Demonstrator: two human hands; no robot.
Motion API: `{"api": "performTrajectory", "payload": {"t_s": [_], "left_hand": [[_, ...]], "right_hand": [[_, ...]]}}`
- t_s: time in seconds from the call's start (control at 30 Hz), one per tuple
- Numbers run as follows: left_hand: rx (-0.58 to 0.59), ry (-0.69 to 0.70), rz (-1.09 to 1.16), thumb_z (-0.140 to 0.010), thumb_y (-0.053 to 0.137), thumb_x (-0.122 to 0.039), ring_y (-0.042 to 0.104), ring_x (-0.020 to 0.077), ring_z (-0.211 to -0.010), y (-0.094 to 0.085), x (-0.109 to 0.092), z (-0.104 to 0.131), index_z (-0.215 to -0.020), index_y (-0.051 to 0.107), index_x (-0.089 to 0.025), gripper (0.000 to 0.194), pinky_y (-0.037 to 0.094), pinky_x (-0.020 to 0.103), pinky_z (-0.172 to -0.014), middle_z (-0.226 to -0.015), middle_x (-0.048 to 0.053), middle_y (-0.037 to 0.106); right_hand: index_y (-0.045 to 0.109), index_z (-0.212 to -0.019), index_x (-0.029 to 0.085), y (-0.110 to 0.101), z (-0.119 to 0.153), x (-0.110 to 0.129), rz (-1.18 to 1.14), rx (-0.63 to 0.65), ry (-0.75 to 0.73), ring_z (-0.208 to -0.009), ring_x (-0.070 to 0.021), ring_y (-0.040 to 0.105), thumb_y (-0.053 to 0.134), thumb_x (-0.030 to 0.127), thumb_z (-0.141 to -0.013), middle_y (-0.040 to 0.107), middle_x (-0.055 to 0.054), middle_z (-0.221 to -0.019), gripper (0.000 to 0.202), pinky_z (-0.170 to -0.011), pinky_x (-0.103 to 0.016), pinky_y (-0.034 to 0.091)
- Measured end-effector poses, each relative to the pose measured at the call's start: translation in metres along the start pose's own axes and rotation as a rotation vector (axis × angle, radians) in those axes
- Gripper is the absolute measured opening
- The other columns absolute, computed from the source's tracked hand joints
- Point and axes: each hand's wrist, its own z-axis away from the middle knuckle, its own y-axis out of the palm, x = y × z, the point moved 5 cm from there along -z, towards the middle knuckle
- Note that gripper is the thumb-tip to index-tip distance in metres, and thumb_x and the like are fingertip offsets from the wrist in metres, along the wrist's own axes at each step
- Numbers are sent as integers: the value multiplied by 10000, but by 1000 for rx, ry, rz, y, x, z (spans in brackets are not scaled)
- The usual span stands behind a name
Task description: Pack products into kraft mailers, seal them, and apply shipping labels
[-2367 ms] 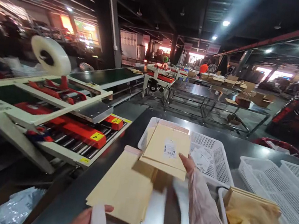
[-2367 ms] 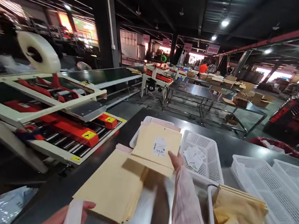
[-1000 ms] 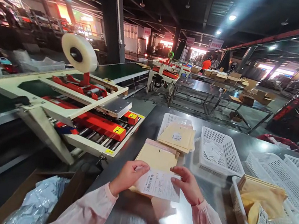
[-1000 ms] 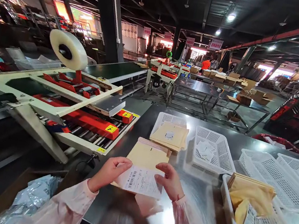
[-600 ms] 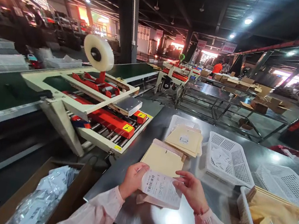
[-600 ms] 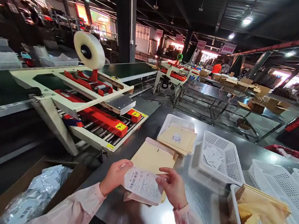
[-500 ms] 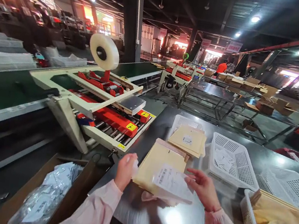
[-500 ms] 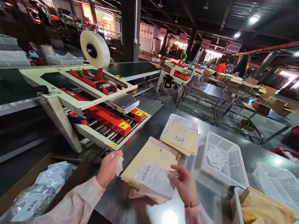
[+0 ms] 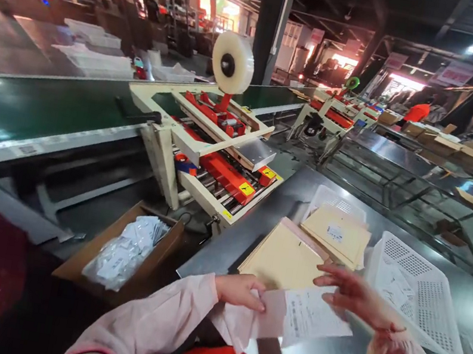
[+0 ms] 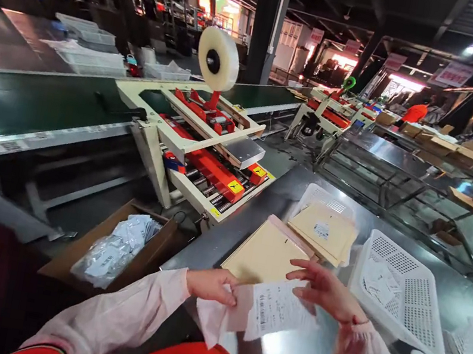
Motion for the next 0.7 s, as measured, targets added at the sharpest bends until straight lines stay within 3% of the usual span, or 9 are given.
{"api": "performTrajectory", "payload": {"t_s": [0.1,0.2,0.3,0.4,0.57,0.63,0.7], "left_hand": [[-153,57,-44,-704,743,-543,587,152,-751,-19,1,16,-854,740,-143,427,450,251,-728,-786,17,699],[-331,21,-108,-796,656,-454,555,141,-708,-38,5,32,-850,762,-132,343,410,237,-662,-706,4,668],[-534,-38,-61,-785,652,-390,524,133,-674,-56,21,50,-816,774,-122,296,376,242,-628,-645,-8,632],[-703,-43,124,-740,689,-416,490,125,-629,-68,44,67,-726,757,-116,308,363,255,-608,-599,-12,590],[-1016,-7,427,-687,713,-514,444,109,-561,-71,78,106,-616,681,-113,409,354,261,-568,-541,-17,526],[-1088,10,380,-691,711,-507,468,117,-593,-68,82,128,-619,680,-116,399,365,256,-585,-567,-7,556],[-1075,3,272,-711,699,-488,510,136,-663,-63,81,151,-670,705,-124,367,385,250,-621,-630,5,614]], "right_hand": [[728,-979,184,18,-18,-7,122,99,121,-696,-167,660,856,487,-589,731,-59,-802,511,-629,-270,517],[754,-858,175,45,-42,-14,219,203,177,-717,-202,684,784,604,-630,751,-82,-812,487,-654,-297,535],[761,-812,175,67,-70,-10,275,219,143,-783,-242,701,734,690,-625,764,-105,-844,548,-713,-322,552],[754,-773,185,89,-97,5,344,232,92,-771,-242,690,708,725,-621,760,-107,-825,563,-678,-311,545],[728,-764,174,133,-134,30,395,347,31,-712,-206,645,704,737,-605,729,-85,-773,586,-631,-297,511],[710,-751,168,154,-148,33,381,439,22,-683,-187,623,716,728,-594,705,-65,-734,581,-613,-289,495],[694,-730,168,179,-159,34,369,543,20,-650,-169,599,730,708,-595,678,-43,-689,558,-600,-282,480]]}}
